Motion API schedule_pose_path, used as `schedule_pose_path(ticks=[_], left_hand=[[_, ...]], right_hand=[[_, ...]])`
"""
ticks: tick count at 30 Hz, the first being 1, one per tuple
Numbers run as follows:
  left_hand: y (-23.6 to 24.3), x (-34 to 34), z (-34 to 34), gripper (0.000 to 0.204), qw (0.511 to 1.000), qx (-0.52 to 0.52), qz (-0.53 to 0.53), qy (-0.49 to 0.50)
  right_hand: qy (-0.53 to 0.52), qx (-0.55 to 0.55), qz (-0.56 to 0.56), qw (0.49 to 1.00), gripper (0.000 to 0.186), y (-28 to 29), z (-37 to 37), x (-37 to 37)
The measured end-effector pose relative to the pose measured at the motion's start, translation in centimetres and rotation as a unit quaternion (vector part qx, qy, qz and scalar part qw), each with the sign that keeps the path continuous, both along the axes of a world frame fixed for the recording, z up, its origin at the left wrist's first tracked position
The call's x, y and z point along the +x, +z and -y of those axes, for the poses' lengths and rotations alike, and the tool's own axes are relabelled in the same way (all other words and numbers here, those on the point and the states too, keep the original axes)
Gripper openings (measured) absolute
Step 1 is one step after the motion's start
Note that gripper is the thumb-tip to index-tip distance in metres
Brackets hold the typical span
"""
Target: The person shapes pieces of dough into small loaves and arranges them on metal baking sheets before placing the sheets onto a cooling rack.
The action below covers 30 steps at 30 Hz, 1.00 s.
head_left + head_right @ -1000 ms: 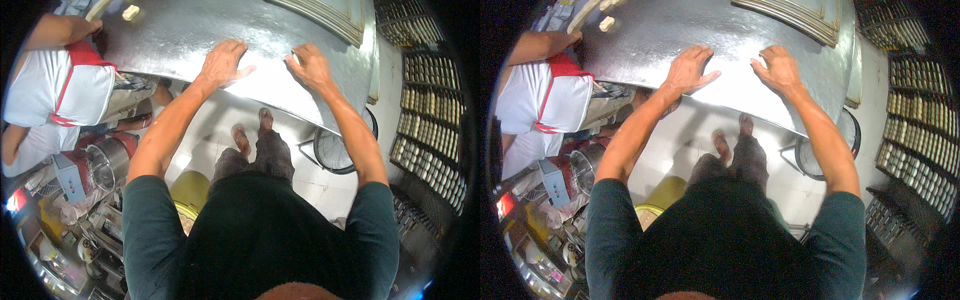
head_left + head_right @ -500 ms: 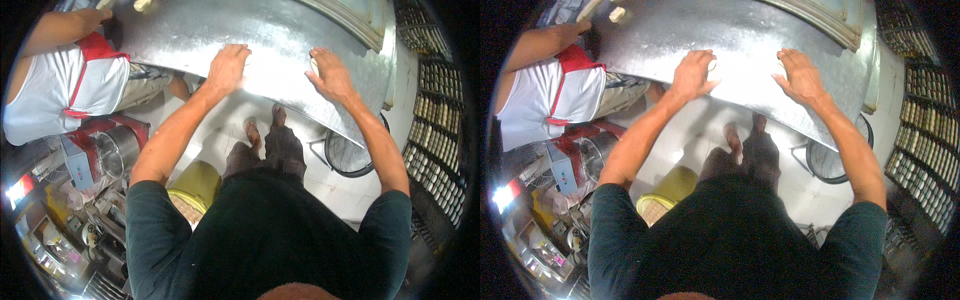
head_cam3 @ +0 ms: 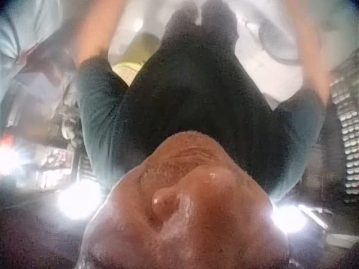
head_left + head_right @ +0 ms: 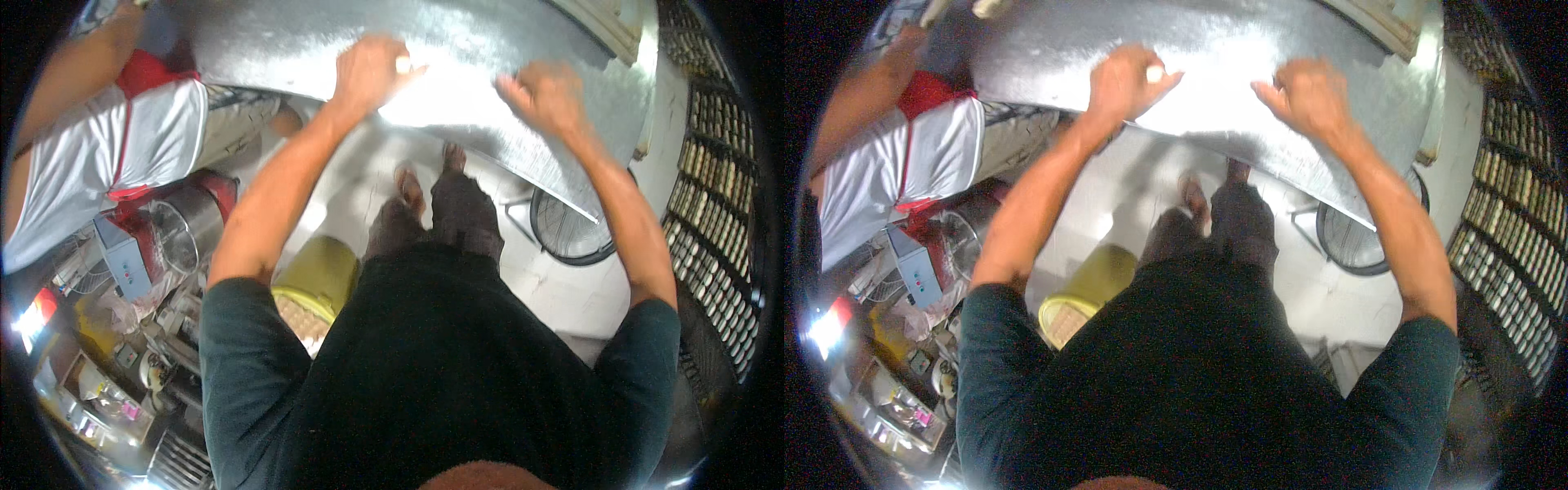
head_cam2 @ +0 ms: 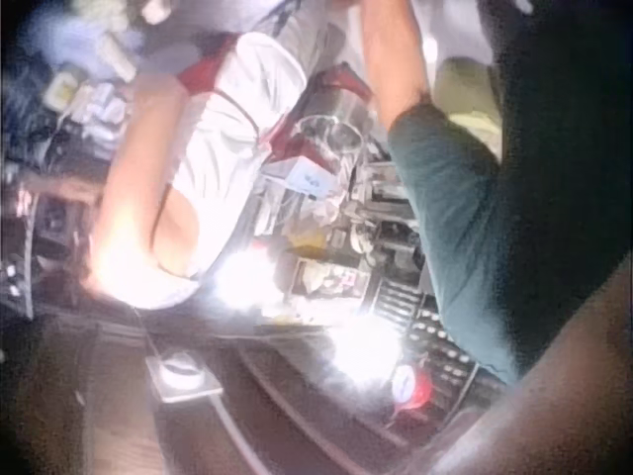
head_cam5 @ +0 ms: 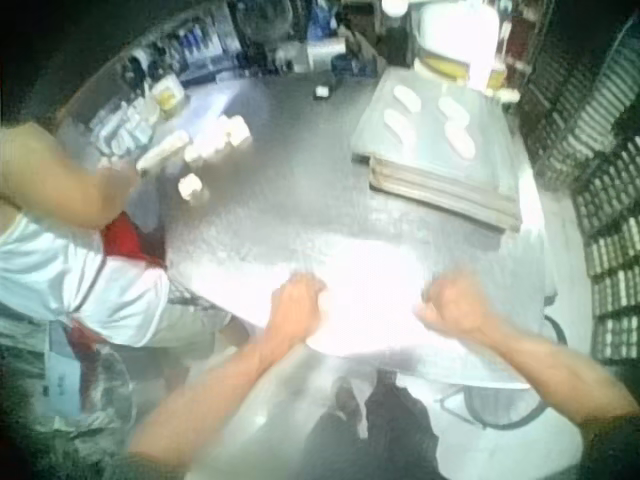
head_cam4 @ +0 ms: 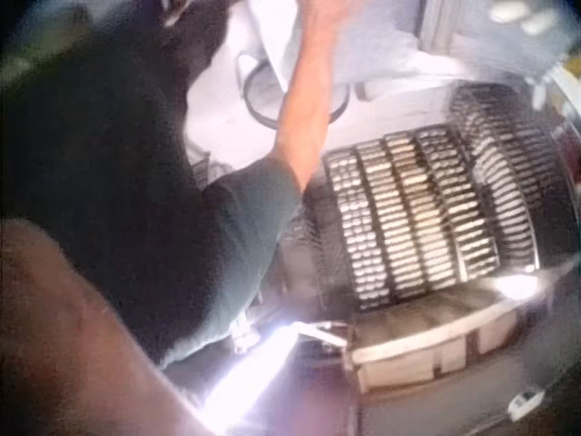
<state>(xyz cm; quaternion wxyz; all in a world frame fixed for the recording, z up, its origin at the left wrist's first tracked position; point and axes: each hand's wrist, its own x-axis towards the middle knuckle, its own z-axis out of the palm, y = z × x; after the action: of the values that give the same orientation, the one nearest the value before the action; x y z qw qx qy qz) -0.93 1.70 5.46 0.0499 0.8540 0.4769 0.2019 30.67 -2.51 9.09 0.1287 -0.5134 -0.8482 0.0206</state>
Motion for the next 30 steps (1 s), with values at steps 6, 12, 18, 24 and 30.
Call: schedule_pose_path(ticks=[6, 12, 18, 24, 30], left_hand=[[-0.5, 1.6, -3.0, 0.032, 0.998, -0.048, -0.036, -0.028], [0.4, 0.1, 0.4, 0.043, 0.998, 0.055, 0.005, -0.037], [-0.6, 0.7, -3.4, 0.047, 0.994, 0.05, -0.009, -0.094], [0.2, 0.8, 1.3, 0.042, 0.996, 0.076, -0.004, -0.042], [0.0, 1.6, -1.6, 0.037, 0.996, 0.045, -0.007, -0.079]], right_hand=[[-0.044, -0.006, -0.024, 0.999, 0.042, -2.3, -3.3, -1.5], [-0.021, -0.015, -0.028, 0.999, 0.05, -0.9, 0.9, 0.6], [-0.03, 0.01, -0.01, 0.999, 0.043, -2.7, -2.7, -0.5], [-0.005, 0.1, -0.055, 0.993, 0.05, -2.0, 1.4, 0.5], [-0.037, 0.001, -0.02, 0.999, 0.042, -3.1, -1.0, 0.6]])
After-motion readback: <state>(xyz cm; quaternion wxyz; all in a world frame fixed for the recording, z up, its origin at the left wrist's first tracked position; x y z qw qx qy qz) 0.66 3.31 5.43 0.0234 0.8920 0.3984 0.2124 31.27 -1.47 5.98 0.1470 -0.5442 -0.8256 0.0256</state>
